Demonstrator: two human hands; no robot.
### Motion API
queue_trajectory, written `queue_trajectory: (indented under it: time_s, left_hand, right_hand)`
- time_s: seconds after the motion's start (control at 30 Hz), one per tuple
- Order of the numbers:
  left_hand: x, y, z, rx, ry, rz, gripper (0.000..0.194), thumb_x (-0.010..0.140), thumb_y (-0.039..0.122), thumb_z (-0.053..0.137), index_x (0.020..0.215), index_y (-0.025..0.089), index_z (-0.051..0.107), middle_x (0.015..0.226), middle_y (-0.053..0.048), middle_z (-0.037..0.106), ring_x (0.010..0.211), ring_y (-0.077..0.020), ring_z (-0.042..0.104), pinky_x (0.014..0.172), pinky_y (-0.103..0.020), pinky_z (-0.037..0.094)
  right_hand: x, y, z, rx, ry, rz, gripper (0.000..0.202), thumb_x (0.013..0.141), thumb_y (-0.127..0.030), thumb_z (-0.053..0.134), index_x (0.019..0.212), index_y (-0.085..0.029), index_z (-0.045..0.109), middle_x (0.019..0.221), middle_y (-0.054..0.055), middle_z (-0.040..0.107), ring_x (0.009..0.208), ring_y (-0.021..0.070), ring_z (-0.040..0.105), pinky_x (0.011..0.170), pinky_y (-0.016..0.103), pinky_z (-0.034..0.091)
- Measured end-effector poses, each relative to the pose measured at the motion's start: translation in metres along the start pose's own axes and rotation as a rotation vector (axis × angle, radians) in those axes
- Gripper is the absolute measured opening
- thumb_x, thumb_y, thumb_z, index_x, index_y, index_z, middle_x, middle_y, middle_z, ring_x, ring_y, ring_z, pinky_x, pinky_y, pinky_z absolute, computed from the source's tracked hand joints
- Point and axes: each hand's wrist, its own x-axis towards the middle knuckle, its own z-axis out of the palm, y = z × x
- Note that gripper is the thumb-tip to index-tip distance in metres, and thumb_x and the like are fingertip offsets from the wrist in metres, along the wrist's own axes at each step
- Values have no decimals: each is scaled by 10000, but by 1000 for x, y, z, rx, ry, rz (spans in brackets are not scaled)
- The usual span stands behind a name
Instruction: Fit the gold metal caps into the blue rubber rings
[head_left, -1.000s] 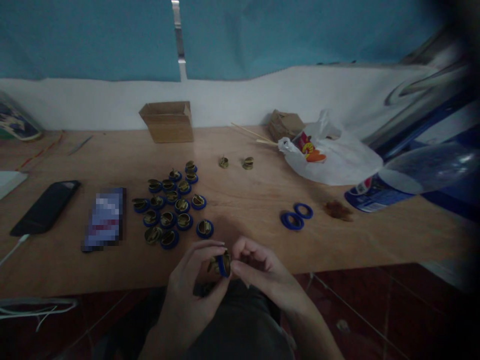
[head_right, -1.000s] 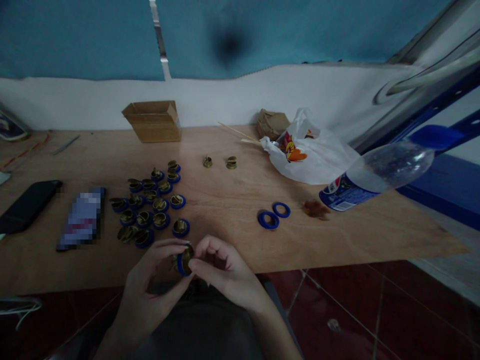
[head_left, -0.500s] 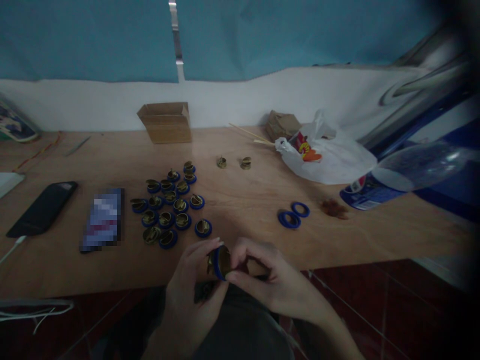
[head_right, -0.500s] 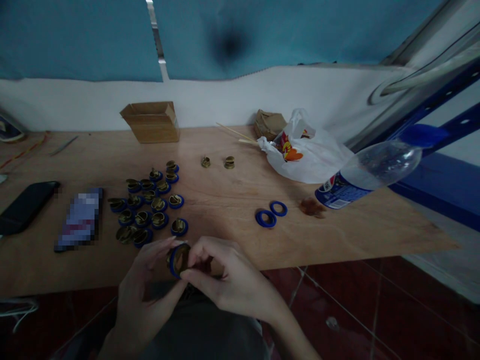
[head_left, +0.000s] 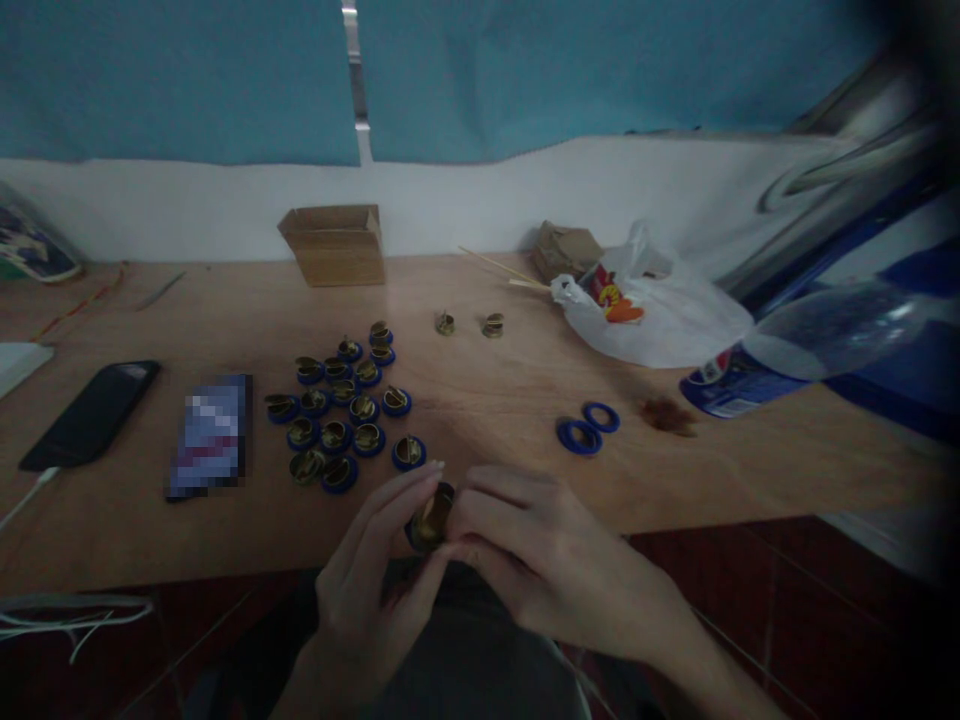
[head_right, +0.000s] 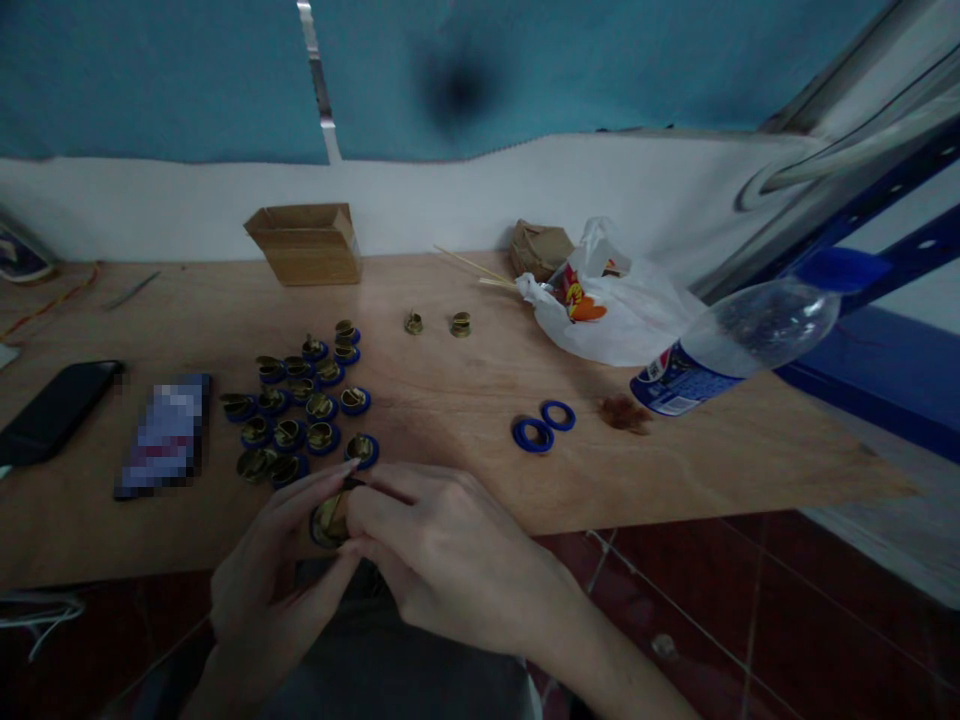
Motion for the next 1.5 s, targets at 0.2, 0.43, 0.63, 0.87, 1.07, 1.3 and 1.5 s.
queue_trajectory:
  time_s: [0.2,0.43,0.63,0.87,1.07,1.3,1.5]
  left_hand:
    - [-6,-2,1,-162,82,35,701,694,-158,590,1298,193,529,1300,-73,586,1196,-227,584,1013,-371,533]
    - [-5,-2,1,-150,121,93,733,676,-174,604,1301,203,541,1296,-61,588,1186,-235,590,1001,-398,546]
    - [-4,-5,1,-177,128,114,729,667,-171,618,1295,191,547,1285,-70,593,1188,-253,592,1006,-424,545]
    - [-3,-9,5,-177,114,12,678,691,-104,663,1274,220,547,1276,-70,612,1184,-242,604,989,-393,554]
    - [0,-6,11,-88,187,-150,497,704,14,724,1143,203,591,1130,-56,680,1050,-188,670,909,-308,584]
    - [1,-5,18,-139,162,-205,437,723,23,693,1107,211,606,1100,-46,694,1027,-181,682,897,-301,588]
    - [1,-2,20,-166,165,-282,412,707,72,740,1079,205,620,1054,-42,707,968,-175,701,869,-286,600]
  right_hand:
    - [1,-4,6,-176,114,-128,178,878,-50,473,776,-141,586,761,25,562,679,131,495,606,255,411]
    - [2,-3,9,-230,176,-186,229,863,-21,445,736,-116,610,722,32,561,641,132,483,563,263,405]
    - [4,-4,7,-211,147,-171,232,892,-36,453,761,-117,627,720,27,574,633,133,480,558,261,413]
    - [1,-2,10,-120,172,-83,53,931,-142,521,918,-150,572,834,28,636,742,140,588,678,249,475]
    - [-1,11,22,170,326,168,260,842,-294,700,990,-212,503,714,-64,532,587,80,546,532,181,427]
    - [3,16,41,256,430,219,320,777,-310,759,726,-205,462,633,-86,448,526,60,435,487,185,350]
    - [0,9,44,246,428,296,148,842,-284,692,875,-212,567,628,-82,436,532,71,457,498,190,369]
